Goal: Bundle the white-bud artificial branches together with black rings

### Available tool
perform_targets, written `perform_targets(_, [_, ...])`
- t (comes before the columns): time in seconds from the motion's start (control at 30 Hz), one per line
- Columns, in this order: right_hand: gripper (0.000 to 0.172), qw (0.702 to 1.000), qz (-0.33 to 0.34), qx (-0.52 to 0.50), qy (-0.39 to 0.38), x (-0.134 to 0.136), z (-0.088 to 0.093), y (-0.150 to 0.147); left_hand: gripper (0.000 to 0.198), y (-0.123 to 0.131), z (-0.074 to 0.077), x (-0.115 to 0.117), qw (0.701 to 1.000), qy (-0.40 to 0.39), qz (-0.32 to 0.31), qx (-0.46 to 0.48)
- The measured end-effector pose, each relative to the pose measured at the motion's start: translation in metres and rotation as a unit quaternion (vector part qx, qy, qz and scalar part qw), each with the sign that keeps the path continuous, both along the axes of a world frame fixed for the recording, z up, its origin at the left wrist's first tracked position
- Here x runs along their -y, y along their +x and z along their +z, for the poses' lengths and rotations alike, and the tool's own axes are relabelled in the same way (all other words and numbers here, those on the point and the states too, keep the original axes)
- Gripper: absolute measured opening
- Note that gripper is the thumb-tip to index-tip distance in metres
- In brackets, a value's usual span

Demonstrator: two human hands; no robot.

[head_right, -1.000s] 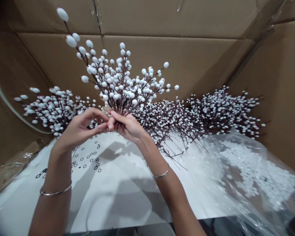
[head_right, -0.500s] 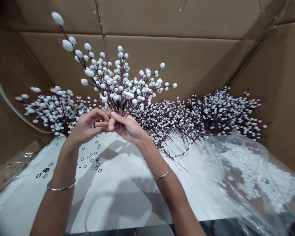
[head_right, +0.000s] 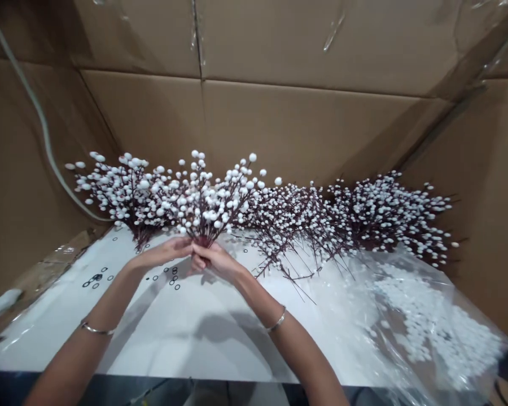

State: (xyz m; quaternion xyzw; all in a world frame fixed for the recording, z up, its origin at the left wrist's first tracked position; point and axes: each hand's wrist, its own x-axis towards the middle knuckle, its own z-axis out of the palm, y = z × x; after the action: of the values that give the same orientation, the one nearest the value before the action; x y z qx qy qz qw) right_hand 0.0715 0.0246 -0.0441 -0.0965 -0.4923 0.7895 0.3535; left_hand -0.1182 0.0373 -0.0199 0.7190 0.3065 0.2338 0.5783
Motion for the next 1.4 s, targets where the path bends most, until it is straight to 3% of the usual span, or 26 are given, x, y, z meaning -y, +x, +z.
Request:
perform_targets(0.03, [0.038, 0.999, 0.031, -0.008, -0.011, 0.007, -0.006, -0.003, 0.045, 0.002, -0.01, 0.008, 0.998, -0.055, -0.03, 0.018])
perform_targets(0.13, [0.04, 0.994, 0.105, -0.025, -0.023, 0.026, -0.022, -0.009, 0.066, 0.011, -0.037, 0.03, 0.976, -0.189, -0.037, 0.1])
perform_targets(0.23, [0.039, 0.991, 0.123, -0.028, -0.036, 0.038, -0.035, -0.011, 0.081, 0.019, -0.053, 0.047, 0.945, -0.297, -0.021, 0.133])
perform_targets(0.4, [0.038, 0.989, 0.121, 0.02, -0.077, 0.049, -0.047, -0.002, 0.049, 0.029, -0.062, 0.064, 0.933, -0.321, 0.116, 0.114])
perform_targets(0.5, [0.047, 0.993, 0.069, 0.053, -0.086, 0.055, -0.05, 0.005, 0.057, 0.036, -0.056, 0.069, 0.936, -0.29, 0.178, 0.088])
perform_targets(0.57, [0.049, 0.995, 0.021, 0.08, -0.05, 0.058, -0.052, 0.009, 0.061, 0.042, -0.048, 0.07, 0.951, -0.253, 0.167, 0.065])
perform_targets(0.7, [0.043, 0.984, -0.129, 0.124, 0.017, 0.058, -0.055, 0.017, 0.028, 0.044, -0.034, 0.068, 0.97, -0.174, 0.128, 0.106])
perform_targets(0.8, [0.041, 0.962, -0.223, 0.152, 0.046, 0.053, -0.051, 0.026, 0.058, 0.024, -0.034, 0.064, 0.969, -0.157, 0.163, 0.102])
perform_targets(0.87, [0.041, 0.942, -0.269, 0.192, 0.056, 0.05, -0.045, 0.034, 0.057, 0.002, -0.038, 0.064, 0.958, -0.149, 0.244, 0.036])
perform_targets(0.93, [0.041, 0.912, -0.313, 0.258, 0.068, 0.05, -0.04, 0.042, 0.057, -0.024, -0.043, 0.067, 0.935, -0.16, 0.316, -0.015])
perform_targets(1.0, [0.039, 0.862, -0.342, 0.36, 0.101, 0.052, -0.036, 0.05, 0.055, -0.048, -0.05, 0.072, 0.925, -0.166, 0.338, -0.039])
perform_targets(1.03, [0.038, 0.825, -0.35, 0.425, 0.129, 0.053, -0.034, 0.053, 0.053, -0.058, -0.055, 0.074, 0.921, -0.165, 0.351, -0.046])
perform_targets(1.1, [0.035, 0.719, -0.351, 0.566, 0.197, 0.057, -0.031, 0.057, 0.051, -0.075, -0.064, 0.079, 0.916, -0.168, 0.363, -0.034])
perform_targets(1.17, [0.032, 0.611, -0.328, 0.675, 0.251, 0.06, -0.029, 0.055, 0.052, -0.085, -0.072, 0.081, 0.91, -0.168, 0.377, -0.024])
perform_targets(1.2, [0.032, 0.572, -0.311, 0.71, 0.267, 0.061, -0.028, 0.052, 0.054, -0.088, -0.074, 0.081, 0.907, -0.166, 0.385, -0.021])
perform_targets(1.27, [0.034, 0.527, -0.273, 0.752, 0.286, 0.062, -0.027, 0.045, 0.056, -0.088, -0.074, 0.081, 0.902, -0.158, 0.402, -0.023])
perform_targets(1.4, [0.035, 0.501, -0.213, 0.784, 0.299, 0.063, -0.024, 0.039, 0.058, -0.077, -0.062, 0.082, 0.901, -0.127, 0.413, -0.047])
